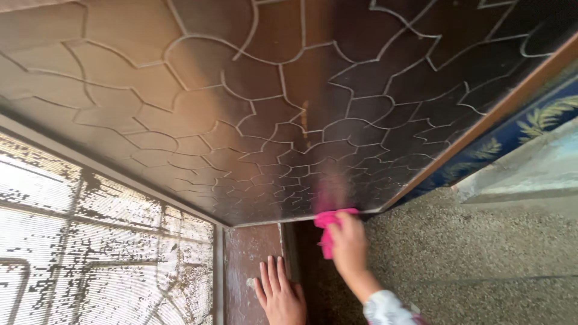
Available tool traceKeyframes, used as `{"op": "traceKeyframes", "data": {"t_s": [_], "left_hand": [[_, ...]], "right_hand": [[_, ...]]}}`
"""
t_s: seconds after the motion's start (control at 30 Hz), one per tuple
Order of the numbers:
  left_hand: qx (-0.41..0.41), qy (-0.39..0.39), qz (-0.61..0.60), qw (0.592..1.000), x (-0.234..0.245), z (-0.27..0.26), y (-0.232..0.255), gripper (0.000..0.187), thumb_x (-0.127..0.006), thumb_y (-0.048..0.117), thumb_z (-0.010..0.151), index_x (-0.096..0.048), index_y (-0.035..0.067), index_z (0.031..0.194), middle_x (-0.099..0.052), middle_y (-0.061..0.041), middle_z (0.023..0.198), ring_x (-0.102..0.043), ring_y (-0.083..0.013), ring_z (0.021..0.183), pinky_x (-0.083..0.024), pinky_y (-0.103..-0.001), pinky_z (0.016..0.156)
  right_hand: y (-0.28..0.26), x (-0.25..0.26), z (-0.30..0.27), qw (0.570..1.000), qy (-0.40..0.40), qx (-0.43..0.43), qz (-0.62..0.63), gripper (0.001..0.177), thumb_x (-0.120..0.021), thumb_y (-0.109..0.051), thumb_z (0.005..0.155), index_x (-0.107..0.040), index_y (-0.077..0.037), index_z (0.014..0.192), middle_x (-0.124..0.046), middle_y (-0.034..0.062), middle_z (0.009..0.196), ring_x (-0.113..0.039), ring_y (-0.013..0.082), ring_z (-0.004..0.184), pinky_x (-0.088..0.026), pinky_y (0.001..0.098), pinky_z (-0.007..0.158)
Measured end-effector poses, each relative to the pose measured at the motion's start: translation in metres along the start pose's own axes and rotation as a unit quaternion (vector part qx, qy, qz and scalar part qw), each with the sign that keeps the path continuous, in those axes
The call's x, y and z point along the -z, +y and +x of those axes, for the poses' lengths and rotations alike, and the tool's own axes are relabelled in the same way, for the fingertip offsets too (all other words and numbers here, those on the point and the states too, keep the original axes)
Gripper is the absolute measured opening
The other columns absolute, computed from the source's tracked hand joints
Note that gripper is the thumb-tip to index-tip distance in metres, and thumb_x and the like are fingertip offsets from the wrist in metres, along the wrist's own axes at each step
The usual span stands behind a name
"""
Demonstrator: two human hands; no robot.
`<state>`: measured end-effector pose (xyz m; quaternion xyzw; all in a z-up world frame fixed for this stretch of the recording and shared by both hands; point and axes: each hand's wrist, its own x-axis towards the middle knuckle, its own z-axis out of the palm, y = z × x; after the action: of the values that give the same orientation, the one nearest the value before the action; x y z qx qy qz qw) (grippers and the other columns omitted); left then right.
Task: The person wipes the lower edge and side of a brown metal window frame with a pink cloth, then moves to the adjacent patterned glass pane and wipes it. The person continues wiping the frame and glass repeatedly.
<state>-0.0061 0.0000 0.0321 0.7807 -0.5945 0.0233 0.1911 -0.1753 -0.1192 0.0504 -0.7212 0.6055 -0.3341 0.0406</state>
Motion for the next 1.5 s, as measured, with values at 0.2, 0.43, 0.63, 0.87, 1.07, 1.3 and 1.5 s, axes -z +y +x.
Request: {"op": "traceKeyframes", "data": {"t_s": [0.2,0.43,0.63,0.87,1.07,1.3,1.5], "left_hand": [[-0.004,0.020,0.015,1.000,-0.003,-0.002,0.002,0.070,-0.058,0.020,0.078,-0.047,0.012,0.146,-0.044,-0.012,0.156,-0.035,-0.0313,0.148,-0.018,-0.056,0.123],[0.002,-0.020,0.005,1.000,0.011,0.000,0.004,0.074,-0.061,0.022,0.077,-0.044,0.011,0.147,-0.042,-0.013,0.155,-0.031,-0.0322,0.148,-0.016,-0.056,0.121],[0.002,-0.038,-0.005,0.999,0.024,0.008,0.008,0.075,-0.063,0.023,0.079,-0.040,0.009,0.149,-0.039,-0.014,0.157,-0.028,-0.0340,0.149,-0.015,-0.056,0.120],[0.001,-0.029,-0.013,1.000,0.027,0.004,0.008,0.072,-0.059,0.021,0.080,-0.042,0.009,0.149,-0.041,-0.013,0.156,-0.029,-0.0332,0.149,-0.016,-0.055,0.121],[-0.005,-0.023,-0.012,1.000,0.028,0.003,0.007,0.072,-0.059,0.020,0.080,-0.042,0.008,0.149,-0.041,-0.012,0.156,-0.030,-0.0328,0.149,-0.016,-0.055,0.121],[0.004,-0.049,-0.005,0.999,0.035,0.005,0.009,0.073,-0.060,0.020,0.079,-0.040,0.009,0.149,-0.039,-0.011,0.157,-0.027,-0.0325,0.149,-0.014,-0.054,0.122],[0.007,-0.076,0.001,0.997,0.046,0.006,0.013,0.073,-0.063,0.020,0.082,-0.039,0.007,0.149,-0.037,-0.013,0.158,-0.024,-0.0326,0.150,-0.012,-0.054,0.122]], "right_hand": [[-0.048,-0.012,0.006,0.992,-0.035,0.117,0.024,0.025,-0.062,-0.013,0.084,-0.071,-0.009,0.107,-0.060,0.0135,0.130,-0.058,0.0356,0.118,-0.052,0.0433,0.092],[0.026,0.032,0.002,0.989,-0.076,0.110,-0.060,0.029,-0.064,-0.008,0.080,-0.069,-0.006,0.108,-0.059,0.0129,0.132,-0.055,0.0353,0.124,-0.053,0.0402,0.095],[0.047,0.046,-0.001,0.997,-0.011,-0.004,-0.072,0.034,-0.069,-0.001,0.073,-0.071,-0.007,0.106,-0.062,0.0133,0.130,-0.055,0.0361,0.124,-0.049,0.0444,0.102],[-0.027,0.006,0.003,0.998,-0.029,-0.053,-0.016,0.032,-0.066,0.000,0.071,-0.073,-0.009,0.101,-0.065,0.0093,0.120,-0.056,0.0363,0.117,-0.047,0.0457,0.100],[-0.060,-0.005,0.007,0.996,-0.073,0.041,0.033,0.030,-0.062,-0.002,0.079,-0.071,-0.008,0.107,-0.063,0.0108,0.125,-0.055,0.0370,0.121,-0.050,0.0424,0.093],[0.021,0.044,0.002,0.996,-0.062,-0.031,-0.063,0.032,-0.065,-0.004,0.075,-0.073,-0.011,0.105,-0.065,0.0071,0.123,-0.059,0.0336,0.115,-0.051,0.0428,0.098],[0.037,0.087,-0.017,0.957,-0.111,-0.267,-0.032,0.036,-0.069,-0.014,0.085,-0.068,-0.015,0.121,-0.062,0.0080,0.121,-0.067,0.0316,0.096,-0.058,0.0422,0.080]]}}
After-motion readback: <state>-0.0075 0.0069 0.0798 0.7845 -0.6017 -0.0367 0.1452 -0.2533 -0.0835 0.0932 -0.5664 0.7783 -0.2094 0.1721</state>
